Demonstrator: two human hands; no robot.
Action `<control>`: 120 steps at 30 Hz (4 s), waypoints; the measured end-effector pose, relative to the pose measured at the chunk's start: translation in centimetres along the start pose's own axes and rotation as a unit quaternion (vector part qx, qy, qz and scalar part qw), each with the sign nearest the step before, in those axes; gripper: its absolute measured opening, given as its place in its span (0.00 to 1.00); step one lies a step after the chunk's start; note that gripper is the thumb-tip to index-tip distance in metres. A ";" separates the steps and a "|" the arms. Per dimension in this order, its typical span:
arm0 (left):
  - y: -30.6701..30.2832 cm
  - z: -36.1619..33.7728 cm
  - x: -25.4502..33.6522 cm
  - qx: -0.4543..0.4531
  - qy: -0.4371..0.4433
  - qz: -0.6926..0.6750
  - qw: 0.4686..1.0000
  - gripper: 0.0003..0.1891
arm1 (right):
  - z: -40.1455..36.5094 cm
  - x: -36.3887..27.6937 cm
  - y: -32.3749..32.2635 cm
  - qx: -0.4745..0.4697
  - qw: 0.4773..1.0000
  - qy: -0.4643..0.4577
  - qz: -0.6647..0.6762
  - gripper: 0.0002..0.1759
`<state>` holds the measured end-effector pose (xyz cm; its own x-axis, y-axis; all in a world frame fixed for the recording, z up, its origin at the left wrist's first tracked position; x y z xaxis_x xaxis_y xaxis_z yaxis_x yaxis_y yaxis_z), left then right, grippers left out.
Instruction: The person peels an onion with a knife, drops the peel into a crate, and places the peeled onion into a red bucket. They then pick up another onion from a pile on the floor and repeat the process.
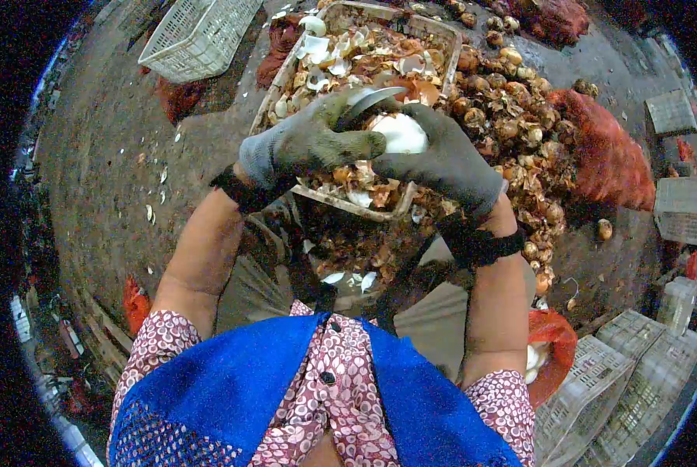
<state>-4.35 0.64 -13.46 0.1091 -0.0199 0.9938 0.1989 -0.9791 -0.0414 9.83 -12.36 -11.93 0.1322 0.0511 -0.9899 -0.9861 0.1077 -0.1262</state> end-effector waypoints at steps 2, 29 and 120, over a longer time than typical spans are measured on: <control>-0.3 0.4 -0.6 0.018 0.000 0.077 0.997 0.18 | -0.1 0.5 0.1 0.002 1.000 -0.001 0.005 0.31; -0.3 0.1 0.2 0.328 0.132 0.273 0.895 0.05 | 1.7 1.0 1.1 0.182 0.975 -0.072 -0.102 0.29; -8.0 1.8 -5.9 -0.019 -0.046 -0.203 0.978 0.18 | -27.6 5.2 -15.5 0.366 0.731 0.115 -0.564 0.23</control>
<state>-4.88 8.93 -19.21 0.1166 0.3892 0.9137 0.2086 -0.9091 0.3606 22.99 -41.13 -16.90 0.7165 -0.6398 -0.2779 0.0657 0.4585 -0.8862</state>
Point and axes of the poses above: each hand's wrist, its own z-axis towards the middle knuckle, its own y-axis out of the palm, x = y × z, the point moved 1 cm from there along z, towards the middle knuckle, and after that the axes turned 14 degrees about -y, right-handed, at the moved point
